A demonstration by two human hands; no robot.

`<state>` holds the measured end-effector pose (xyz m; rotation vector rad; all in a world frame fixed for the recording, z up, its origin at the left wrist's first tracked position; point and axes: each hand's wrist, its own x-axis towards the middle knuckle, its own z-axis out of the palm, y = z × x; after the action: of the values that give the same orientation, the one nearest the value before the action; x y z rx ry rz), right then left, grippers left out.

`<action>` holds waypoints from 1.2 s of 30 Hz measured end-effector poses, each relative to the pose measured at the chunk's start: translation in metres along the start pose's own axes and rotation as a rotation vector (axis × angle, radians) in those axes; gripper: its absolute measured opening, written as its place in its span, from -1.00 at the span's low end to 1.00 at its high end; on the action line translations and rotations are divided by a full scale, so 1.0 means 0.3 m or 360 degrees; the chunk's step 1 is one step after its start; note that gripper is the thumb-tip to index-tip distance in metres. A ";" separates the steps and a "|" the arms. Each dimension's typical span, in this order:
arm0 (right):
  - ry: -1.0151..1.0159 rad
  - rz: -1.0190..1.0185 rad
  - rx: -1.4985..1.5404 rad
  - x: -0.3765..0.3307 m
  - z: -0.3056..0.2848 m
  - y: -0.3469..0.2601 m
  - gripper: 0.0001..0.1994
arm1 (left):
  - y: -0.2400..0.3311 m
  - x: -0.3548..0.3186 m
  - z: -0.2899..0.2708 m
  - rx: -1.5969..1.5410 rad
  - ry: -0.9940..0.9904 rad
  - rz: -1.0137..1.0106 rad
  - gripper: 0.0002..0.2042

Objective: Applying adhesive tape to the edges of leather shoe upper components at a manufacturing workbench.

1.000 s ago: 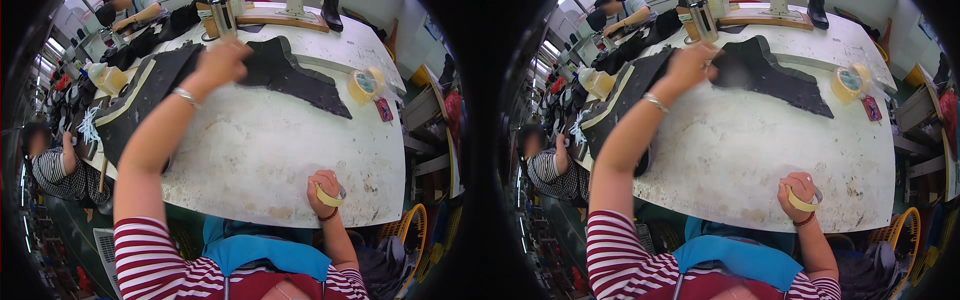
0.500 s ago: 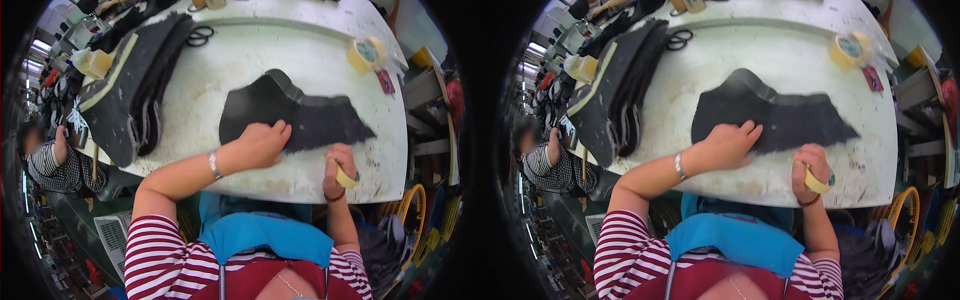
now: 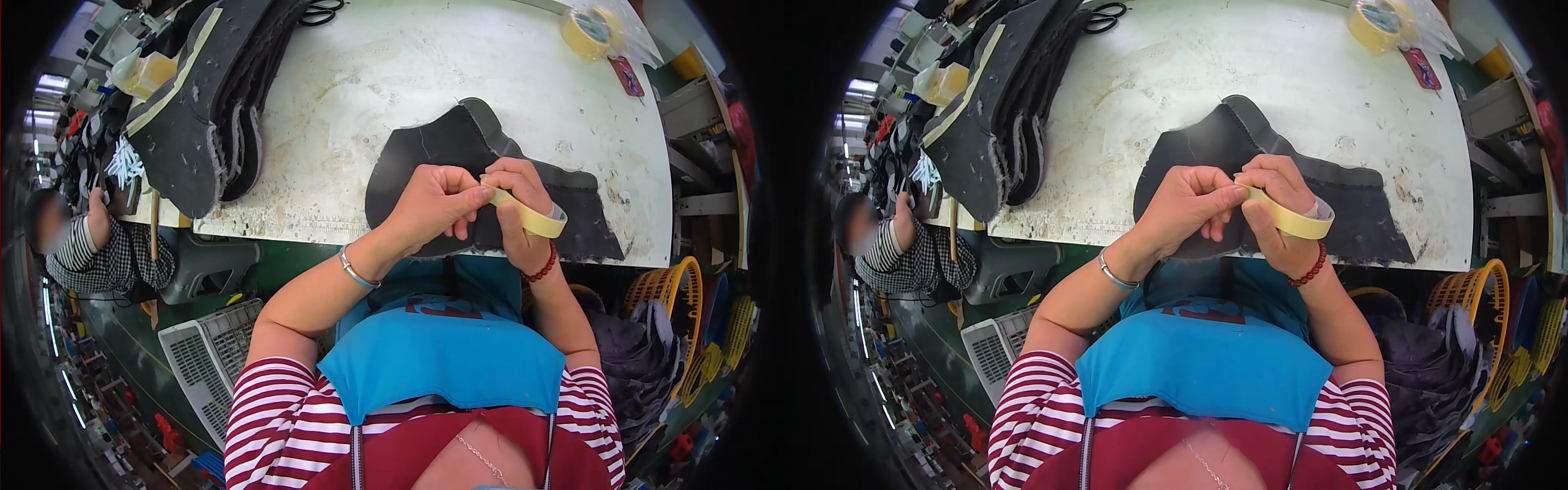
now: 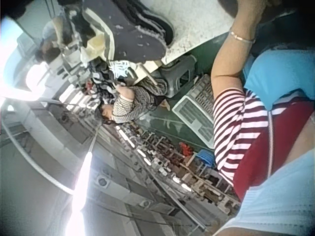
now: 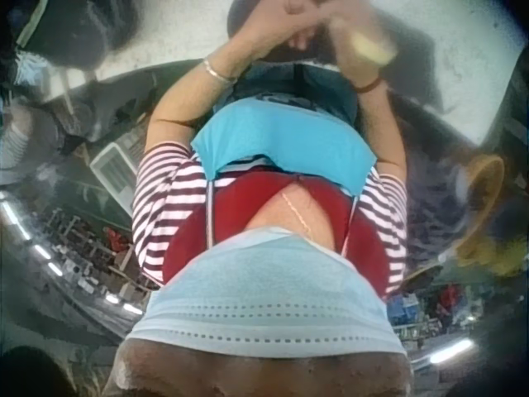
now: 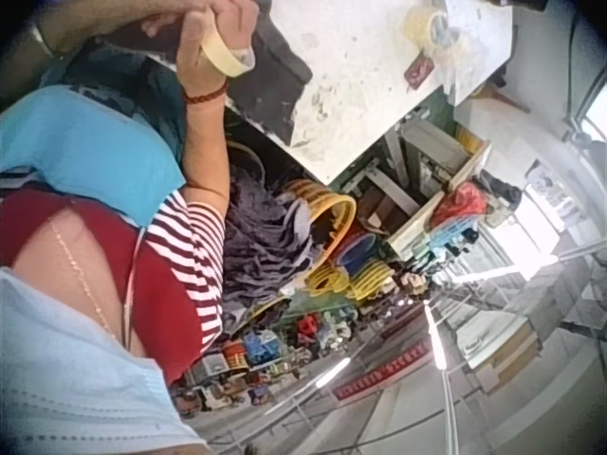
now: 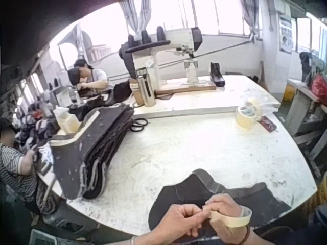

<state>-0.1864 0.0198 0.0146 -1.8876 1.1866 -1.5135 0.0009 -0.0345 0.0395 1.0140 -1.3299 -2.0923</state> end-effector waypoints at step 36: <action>-0.0085 0.0159 -0.1293 0.072 0.079 0.155 -0.85 | 0.042 0.342 -0.188 0.2484 0.0629 0.0674 -0.77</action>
<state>-0.1793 -0.0269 -0.0164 -2.2634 2.0408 -0.9736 -0.0190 -0.1440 0.0014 1.3086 -2.5657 -0.2007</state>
